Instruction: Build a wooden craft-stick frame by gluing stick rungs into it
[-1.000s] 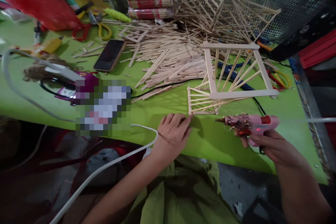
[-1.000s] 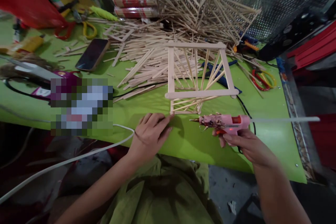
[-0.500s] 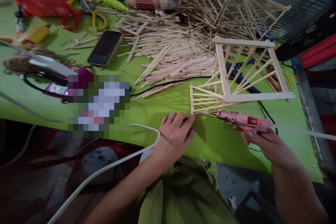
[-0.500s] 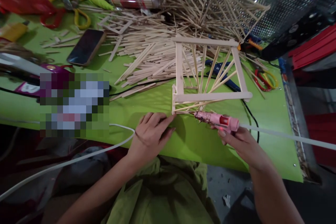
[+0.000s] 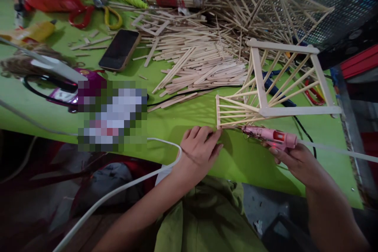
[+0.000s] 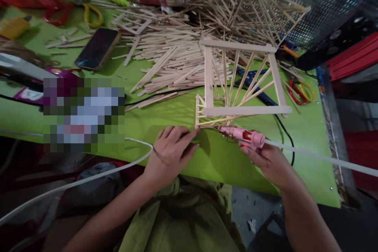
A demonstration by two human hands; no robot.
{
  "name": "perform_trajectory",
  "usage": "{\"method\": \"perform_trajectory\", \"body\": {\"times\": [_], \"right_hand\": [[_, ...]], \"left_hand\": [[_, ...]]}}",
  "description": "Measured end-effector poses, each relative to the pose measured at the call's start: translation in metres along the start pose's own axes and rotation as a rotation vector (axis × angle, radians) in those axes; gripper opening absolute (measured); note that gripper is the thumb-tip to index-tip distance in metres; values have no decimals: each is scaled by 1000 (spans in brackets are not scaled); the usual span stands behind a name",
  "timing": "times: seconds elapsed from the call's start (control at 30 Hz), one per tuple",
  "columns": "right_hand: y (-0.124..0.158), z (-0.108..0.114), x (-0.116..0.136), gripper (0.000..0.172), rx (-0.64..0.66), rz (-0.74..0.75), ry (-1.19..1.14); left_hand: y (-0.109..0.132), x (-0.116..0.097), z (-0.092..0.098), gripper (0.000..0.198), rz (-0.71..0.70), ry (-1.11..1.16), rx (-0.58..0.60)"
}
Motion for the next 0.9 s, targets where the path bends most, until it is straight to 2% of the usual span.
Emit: {"method": "perform_trajectory", "body": {"times": [0.2,0.57,0.9], "right_hand": [[-1,0,5,39,1,30,3],[0,-1,-2,44,11,-28,20],[0,-1,-1,47,9,-17,56]], "left_hand": [[1,0,-1,28,4,3,2],[1,1,-1,32,3,-3,6],[1,1,-1,31,4,1,5]]}}
Point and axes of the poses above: each hand's wrist, its own y-axis away from the middle knuckle, its own z-axis out of the back of the hand, x = y × z, the point moved 6 cm from there along -y, towards the middle knuckle, and after that the axes turned 1 degree about x, right-handed, at the moved point
